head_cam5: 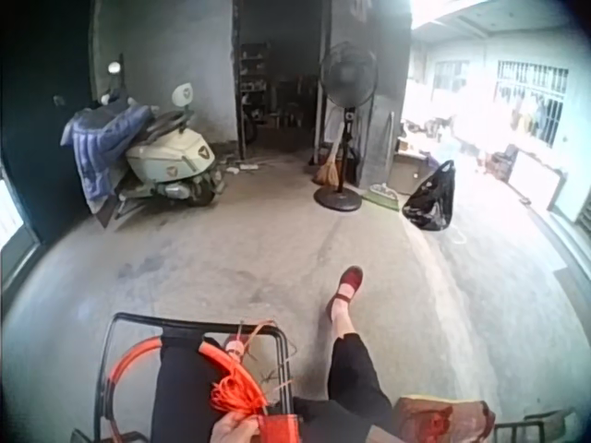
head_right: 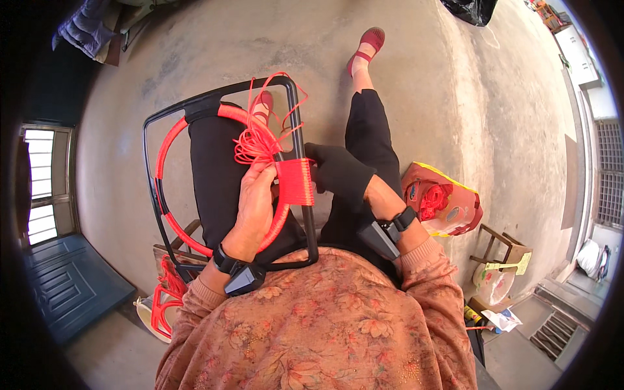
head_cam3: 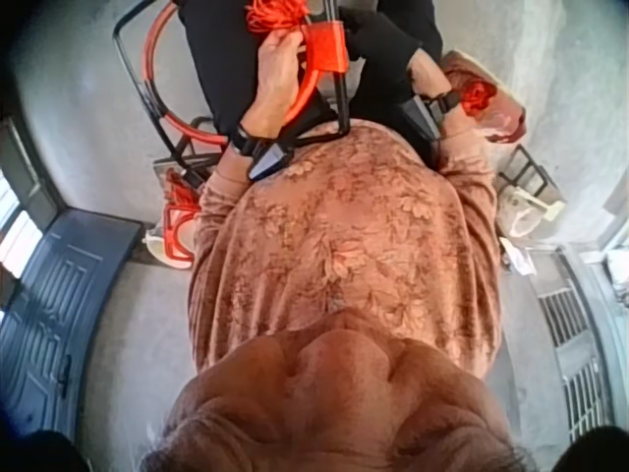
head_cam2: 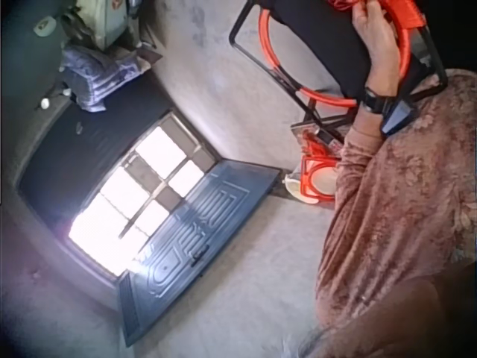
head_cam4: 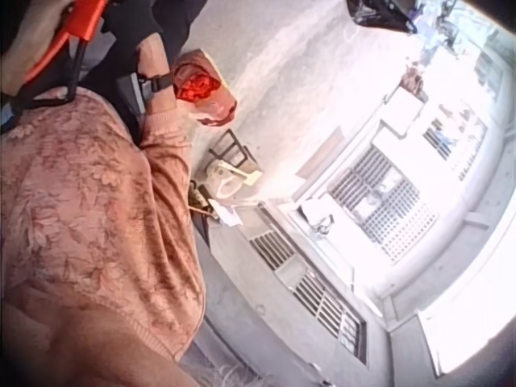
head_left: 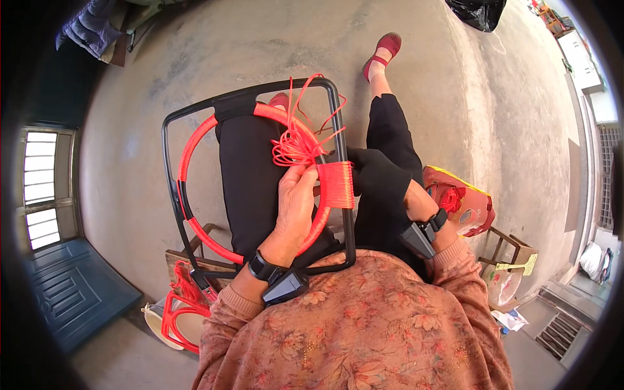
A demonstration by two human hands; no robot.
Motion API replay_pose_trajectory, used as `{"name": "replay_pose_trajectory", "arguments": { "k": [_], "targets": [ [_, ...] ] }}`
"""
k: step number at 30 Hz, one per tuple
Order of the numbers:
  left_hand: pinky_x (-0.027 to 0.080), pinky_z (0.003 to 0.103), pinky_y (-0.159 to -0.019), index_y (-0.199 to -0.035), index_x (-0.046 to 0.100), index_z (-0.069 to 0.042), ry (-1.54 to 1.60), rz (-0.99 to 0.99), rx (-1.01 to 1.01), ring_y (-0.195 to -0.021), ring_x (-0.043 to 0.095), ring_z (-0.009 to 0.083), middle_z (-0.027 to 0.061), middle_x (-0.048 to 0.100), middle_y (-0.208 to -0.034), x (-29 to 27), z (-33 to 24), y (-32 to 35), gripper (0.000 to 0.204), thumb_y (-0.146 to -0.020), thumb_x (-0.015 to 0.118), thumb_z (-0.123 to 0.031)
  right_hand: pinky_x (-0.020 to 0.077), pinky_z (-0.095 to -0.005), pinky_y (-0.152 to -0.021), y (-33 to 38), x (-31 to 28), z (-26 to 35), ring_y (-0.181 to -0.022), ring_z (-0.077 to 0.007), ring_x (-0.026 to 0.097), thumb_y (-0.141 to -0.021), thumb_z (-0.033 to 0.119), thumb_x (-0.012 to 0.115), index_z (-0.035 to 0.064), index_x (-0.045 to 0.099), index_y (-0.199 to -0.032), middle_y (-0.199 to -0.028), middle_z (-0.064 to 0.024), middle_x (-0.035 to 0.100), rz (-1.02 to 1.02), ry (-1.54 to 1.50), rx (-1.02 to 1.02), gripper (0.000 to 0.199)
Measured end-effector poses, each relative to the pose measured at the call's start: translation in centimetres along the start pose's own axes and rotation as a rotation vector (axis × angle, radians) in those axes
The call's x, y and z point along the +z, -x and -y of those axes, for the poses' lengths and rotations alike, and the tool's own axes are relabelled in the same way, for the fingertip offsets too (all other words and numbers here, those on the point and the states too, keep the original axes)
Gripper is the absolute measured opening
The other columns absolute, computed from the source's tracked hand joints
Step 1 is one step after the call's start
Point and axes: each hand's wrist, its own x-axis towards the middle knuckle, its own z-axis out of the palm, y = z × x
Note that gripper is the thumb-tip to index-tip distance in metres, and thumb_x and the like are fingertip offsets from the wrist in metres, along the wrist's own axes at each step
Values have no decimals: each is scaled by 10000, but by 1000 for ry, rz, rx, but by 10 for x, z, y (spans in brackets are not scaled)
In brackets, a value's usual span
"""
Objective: Weaving red plastic cord around a black circular metal frame to create furniture components.
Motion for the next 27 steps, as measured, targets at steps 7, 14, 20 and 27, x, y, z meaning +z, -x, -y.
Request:
{"name": "replay_pose_trajectory", "arguments": {
  "k": [7, 14, 20, 27],
  "targets": [
    [558, 283, -730, -1160, 570, -7, 39, 3, -36, -806, 656, 136, 59, 664, -944, -2, 0, -2, 223, -986, 468, -102, 498, -287, -821, 32, -55, -6, -909, -170, 648, -885, 72, 601, -18, 648, -1060, -1047, -117, 683, -381, -321, -153, 203],
    [532, 270, -767, -1200, 561, -19, 110, 84, -22, -890, 640, 120, 59, 652, -1034, -4, -4, -1, 269, -996, 492, -181, 490, -254, -774, 49, -46, 5, -853, -119, 612, -905, 61, 612, 19, 626, -997, -958, -58, 663, -390, -334, -226, 102],
    [530, 305, -836, -1317, 457, -15, -64, 62, 220, -1004, 620, 145, 93, 581, -1198, 8, -6, 6, 384, -961, 543, -132, 478, -248, -710, 46, -25, 23, -789, -103, 587, -905, 59, 616, 19, 624, -974, -849, -26, 613, -255, -207, -107, 81],
    [546, 311, -876, -1307, 491, 18, 154, 345, -106, -1024, 660, 160, 118, 651, -1174, 9, -14, 4, 380, -954, 574, -94, 502, -268, -706, 39, -29, 29, -819, -126, 620, -885, 72, 628, 1, 634, -999, -913, -42, 616, -143, -61, -262, 134]
  ]
}}
